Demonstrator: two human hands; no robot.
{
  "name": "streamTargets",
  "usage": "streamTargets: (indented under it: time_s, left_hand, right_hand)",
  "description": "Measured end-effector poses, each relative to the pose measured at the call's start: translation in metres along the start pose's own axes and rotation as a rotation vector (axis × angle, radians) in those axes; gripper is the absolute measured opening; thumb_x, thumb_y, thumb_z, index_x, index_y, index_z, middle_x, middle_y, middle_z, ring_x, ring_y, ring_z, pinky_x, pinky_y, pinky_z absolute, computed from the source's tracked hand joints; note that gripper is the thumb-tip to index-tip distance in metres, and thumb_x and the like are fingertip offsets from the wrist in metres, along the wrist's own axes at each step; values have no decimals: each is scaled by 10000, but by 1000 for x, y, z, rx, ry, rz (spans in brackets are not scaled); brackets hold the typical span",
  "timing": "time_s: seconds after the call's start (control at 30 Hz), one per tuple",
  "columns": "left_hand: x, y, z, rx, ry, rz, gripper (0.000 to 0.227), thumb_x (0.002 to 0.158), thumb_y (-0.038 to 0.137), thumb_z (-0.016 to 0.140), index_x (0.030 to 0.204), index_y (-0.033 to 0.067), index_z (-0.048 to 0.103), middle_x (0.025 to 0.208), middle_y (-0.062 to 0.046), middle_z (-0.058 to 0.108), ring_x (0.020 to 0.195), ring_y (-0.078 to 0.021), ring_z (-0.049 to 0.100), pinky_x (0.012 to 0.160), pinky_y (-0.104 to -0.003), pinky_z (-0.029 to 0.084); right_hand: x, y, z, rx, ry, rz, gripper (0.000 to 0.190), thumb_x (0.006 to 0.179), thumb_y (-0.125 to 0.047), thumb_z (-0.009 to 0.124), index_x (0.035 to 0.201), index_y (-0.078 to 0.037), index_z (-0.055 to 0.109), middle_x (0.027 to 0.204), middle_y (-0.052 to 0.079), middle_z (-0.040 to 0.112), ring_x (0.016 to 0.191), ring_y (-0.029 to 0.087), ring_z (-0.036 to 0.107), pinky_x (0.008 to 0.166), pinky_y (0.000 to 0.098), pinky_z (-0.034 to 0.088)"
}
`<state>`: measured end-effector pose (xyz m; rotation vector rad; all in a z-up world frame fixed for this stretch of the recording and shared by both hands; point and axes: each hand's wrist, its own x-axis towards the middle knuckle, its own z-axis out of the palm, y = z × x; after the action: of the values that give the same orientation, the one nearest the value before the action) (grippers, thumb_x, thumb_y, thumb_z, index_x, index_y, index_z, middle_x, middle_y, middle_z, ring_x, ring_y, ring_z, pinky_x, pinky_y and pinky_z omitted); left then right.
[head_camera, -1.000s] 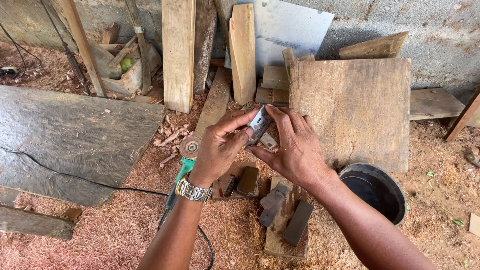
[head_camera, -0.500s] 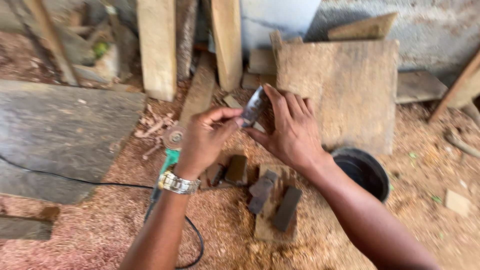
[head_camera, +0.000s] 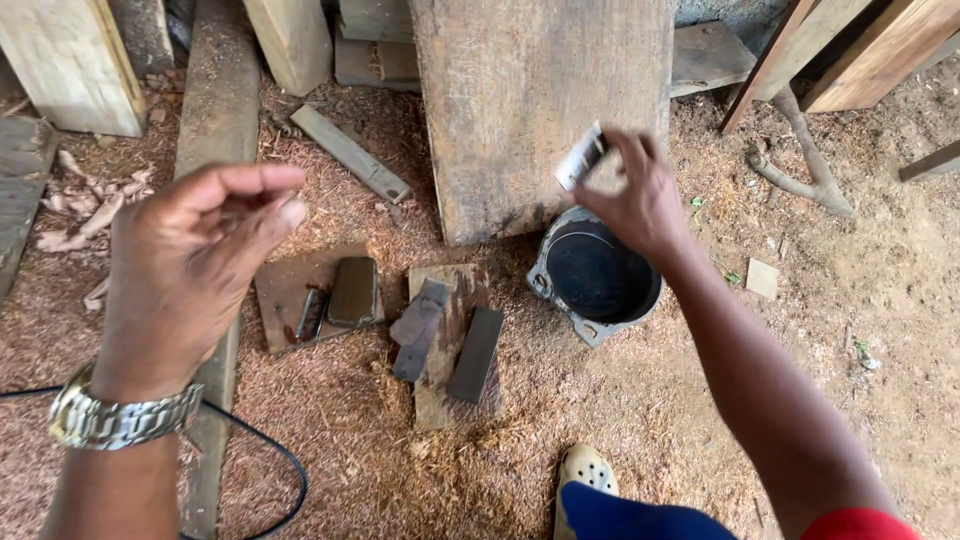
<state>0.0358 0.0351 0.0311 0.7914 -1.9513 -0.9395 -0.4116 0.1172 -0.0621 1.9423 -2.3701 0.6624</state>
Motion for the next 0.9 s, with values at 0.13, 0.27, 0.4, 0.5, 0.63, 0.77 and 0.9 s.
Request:
streamTargets:
  time_s: [0.13,0.27,0.4,0.5,0.63,0.77,0.9]
  left_hand:
    - [-10,-28,6,159,-90,-44,192,1025,215,695,1169,92,728,1033,-69,773,806,-46,725,620,-170,614]
    - [-34,-49,33,389,-327,-339,292,977,246,685,1251,150,714,847,-28,774,471,-75,548,359,-218,440]
    - [-78,-55,71,800,-1012,-685,556,1078,279,603,1606,352,444,841,4,745,587,-75,543,521,-206,521]
    - [-222,-167,77,462,-867,-170,469,706,38,648,1111,266,711,1172,-66,687,969,-180,591,895,-354,544]
    - [-226,-157,95,485,-1121,-258,93,759,164,733,823,222,766,1191,-74,626,1174,-207,542,1070,-402,452]
    - [-192,-113,101,494,-1448,-657,83,922,166,671,894,134,743,1118,-3,593,1168,-151,540,1139,-388,441]
    - [-170,-97,86,646,-1466,-630,184,954,176,618,1131,164,663,1202,-14,548,1207,-172,512,1128,-468,427]
  right_hand:
    - [-54,88,75,-24,-244,333,791,854,-568,797,1436,-102,536,1380,203,572,1126,359,643,834,496,618]
    - [-93,142,140,-93,-377,433,998,712,-643,867,1472,-107,504,1363,213,564,1240,387,552,1020,546,466]
    - [-99,146,158,-200,-544,498,977,708,-685,828,1455,-129,534,1391,155,582,1313,349,531,1091,523,405]
    - [-100,145,166,-235,-559,497,968,707,-689,843,1424,-108,554,1407,155,569,1341,338,503,1097,516,388]
    - [-103,148,169,-260,-558,496,942,723,-672,842,1414,-96,564,1409,160,566,1340,339,499,1099,510,385]
    - [-101,141,156,-320,-563,480,885,737,-617,844,1417,-116,579,1425,156,561,1351,331,497,1113,509,381]
    - [-100,126,133,-346,-467,424,938,725,-572,863,1457,-87,532,1397,203,559,1309,372,501,1123,540,365]
